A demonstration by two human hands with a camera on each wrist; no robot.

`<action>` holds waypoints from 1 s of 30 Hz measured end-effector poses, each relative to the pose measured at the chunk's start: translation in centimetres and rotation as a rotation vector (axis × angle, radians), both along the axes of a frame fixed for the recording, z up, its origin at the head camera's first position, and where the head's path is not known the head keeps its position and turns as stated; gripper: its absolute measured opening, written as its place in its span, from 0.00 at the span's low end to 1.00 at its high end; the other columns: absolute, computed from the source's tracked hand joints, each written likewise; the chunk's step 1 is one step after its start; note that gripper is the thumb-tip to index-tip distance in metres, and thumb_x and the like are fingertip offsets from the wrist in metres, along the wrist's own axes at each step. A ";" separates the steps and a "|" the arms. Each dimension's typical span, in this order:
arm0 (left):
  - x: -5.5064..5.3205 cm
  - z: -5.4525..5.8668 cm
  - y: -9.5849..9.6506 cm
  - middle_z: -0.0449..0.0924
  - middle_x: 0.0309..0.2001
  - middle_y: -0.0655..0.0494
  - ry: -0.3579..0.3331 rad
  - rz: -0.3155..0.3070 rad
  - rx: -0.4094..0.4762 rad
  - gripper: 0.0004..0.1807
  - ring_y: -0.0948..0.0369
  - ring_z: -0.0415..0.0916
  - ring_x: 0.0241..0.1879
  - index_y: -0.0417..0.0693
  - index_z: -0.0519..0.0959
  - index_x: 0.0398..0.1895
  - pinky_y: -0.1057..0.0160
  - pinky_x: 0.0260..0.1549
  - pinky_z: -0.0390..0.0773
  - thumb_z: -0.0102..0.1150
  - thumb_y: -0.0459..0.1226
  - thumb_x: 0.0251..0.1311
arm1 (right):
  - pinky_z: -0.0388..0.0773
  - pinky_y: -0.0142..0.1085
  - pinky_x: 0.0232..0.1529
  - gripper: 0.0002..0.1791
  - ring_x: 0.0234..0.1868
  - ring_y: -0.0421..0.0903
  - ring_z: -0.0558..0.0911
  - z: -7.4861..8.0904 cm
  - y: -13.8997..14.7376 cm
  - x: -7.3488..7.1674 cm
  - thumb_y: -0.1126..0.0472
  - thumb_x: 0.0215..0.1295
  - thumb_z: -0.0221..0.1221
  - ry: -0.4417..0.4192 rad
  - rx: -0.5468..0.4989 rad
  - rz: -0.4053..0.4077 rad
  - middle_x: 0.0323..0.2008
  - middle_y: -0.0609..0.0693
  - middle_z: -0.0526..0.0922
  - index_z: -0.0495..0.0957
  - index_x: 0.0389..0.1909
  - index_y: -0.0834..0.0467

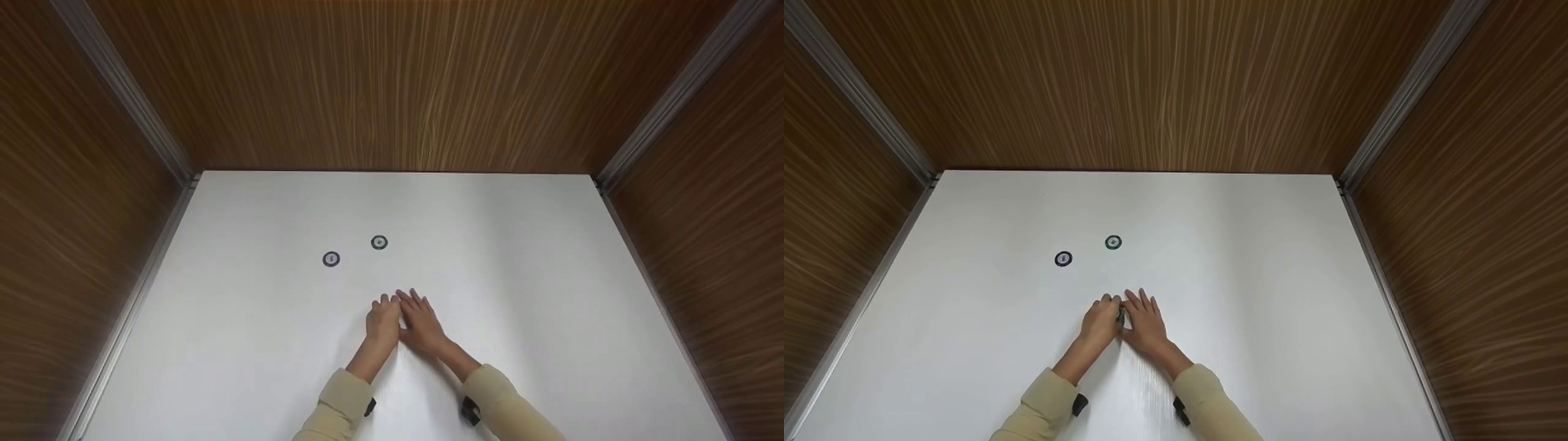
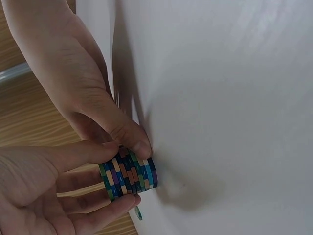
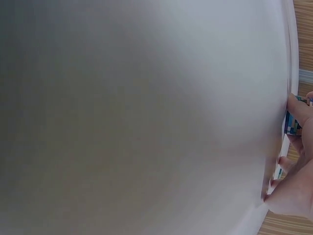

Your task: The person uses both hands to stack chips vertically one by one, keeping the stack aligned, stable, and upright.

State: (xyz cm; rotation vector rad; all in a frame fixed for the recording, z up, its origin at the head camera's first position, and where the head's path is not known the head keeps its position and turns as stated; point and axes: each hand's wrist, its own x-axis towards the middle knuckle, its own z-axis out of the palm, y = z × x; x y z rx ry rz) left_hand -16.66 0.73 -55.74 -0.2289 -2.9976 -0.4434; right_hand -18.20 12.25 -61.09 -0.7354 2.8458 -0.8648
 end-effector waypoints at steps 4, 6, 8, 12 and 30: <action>0.0 -0.1 0.0 0.75 0.33 0.43 0.010 -0.007 0.017 0.18 0.50 0.75 0.30 0.34 0.77 0.42 0.60 0.24 0.80 0.65 0.26 0.43 | 0.41 0.55 0.65 0.34 0.67 0.60 0.51 0.0 0.0 -0.1 0.52 0.57 0.60 -0.012 -0.011 -0.006 0.65 0.57 0.60 0.64 0.62 0.62; 0.0 -0.1 0.0 0.76 0.34 0.43 0.015 -0.011 0.019 0.18 0.50 0.75 0.30 0.34 0.77 0.42 0.60 0.24 0.80 0.65 0.26 0.44 | 0.41 0.54 0.65 0.34 0.67 0.60 0.51 -0.1 0.0 -0.1 0.51 0.57 0.60 -0.012 -0.015 -0.009 0.65 0.57 0.60 0.64 0.62 0.62; 0.0 -0.1 0.0 0.75 0.34 0.43 0.024 -0.012 0.021 0.18 0.50 0.75 0.30 0.34 0.77 0.42 0.60 0.23 0.80 0.65 0.26 0.43 | 0.42 0.55 0.65 0.34 0.67 0.60 0.51 0.0 0.0 -0.1 0.51 0.57 0.60 -0.006 -0.017 -0.006 0.65 0.58 0.61 0.64 0.62 0.62; -0.1 0.1 0.0 0.75 0.33 0.44 0.019 -0.013 0.013 0.18 0.51 0.75 0.30 0.34 0.77 0.41 0.60 0.24 0.79 0.65 0.26 0.43 | 0.43 0.56 0.65 0.34 0.66 0.61 0.53 0.1 0.1 -0.2 0.52 0.56 0.61 0.018 -0.018 -0.003 0.64 0.59 0.61 0.65 0.61 0.63; -2.1 0.1 -0.1 0.75 0.37 0.43 -0.069 0.004 0.033 0.17 0.50 0.75 0.36 0.35 0.77 0.44 0.59 0.29 0.80 0.62 0.26 0.47 | 0.44 0.54 0.65 0.27 0.66 0.60 0.54 -0.2 0.1 -2.3 0.55 0.55 0.62 0.055 -0.027 -0.023 0.63 0.58 0.63 0.71 0.55 0.63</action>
